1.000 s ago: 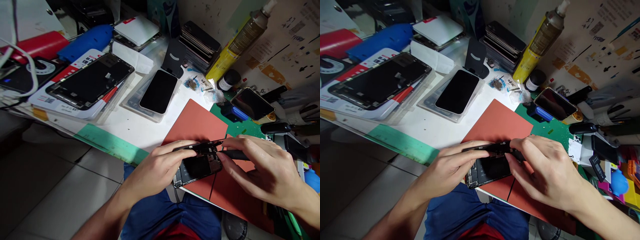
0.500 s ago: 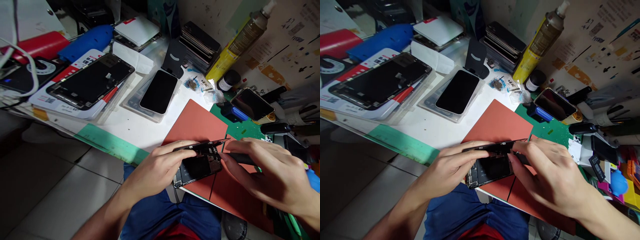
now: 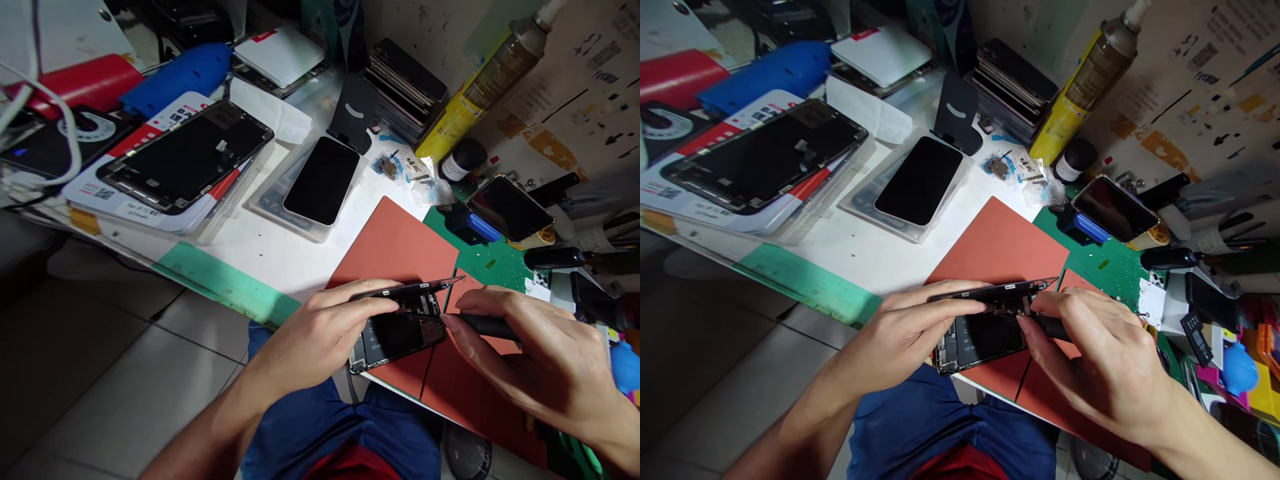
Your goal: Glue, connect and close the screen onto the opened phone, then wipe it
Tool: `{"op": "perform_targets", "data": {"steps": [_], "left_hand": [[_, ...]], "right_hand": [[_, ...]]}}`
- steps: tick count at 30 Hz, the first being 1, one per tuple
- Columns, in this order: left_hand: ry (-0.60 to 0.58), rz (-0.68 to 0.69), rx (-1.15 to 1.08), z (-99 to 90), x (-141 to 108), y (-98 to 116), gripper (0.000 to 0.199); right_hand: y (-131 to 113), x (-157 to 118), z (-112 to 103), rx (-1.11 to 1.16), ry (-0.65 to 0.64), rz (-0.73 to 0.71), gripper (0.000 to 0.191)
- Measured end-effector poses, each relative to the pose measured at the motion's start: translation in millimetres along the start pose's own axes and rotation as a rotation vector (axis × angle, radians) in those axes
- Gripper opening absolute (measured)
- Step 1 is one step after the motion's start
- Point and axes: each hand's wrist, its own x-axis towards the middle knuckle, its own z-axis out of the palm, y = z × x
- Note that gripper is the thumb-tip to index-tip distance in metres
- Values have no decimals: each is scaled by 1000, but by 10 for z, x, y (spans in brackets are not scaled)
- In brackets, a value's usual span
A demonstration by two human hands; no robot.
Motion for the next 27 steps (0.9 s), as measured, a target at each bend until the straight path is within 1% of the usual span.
{"op": "perform_targets", "data": {"steps": [12, 17, 22, 27], "left_hand": [[6, 8, -8, 1, 0, 14, 42], [1, 16, -15, -3, 11, 19, 42], [-1, 16, -12, -8, 20, 16, 42], [1, 20, -5, -11, 21, 23, 42]], "right_hand": [[-10, -34, 44, -73, 7, 3, 6], [-30, -25, 42, -100, 15, 3, 8], [-34, -19, 37, -109, 13, -1, 6], [-39, -16, 29, -140, -1, -3, 9]]}}
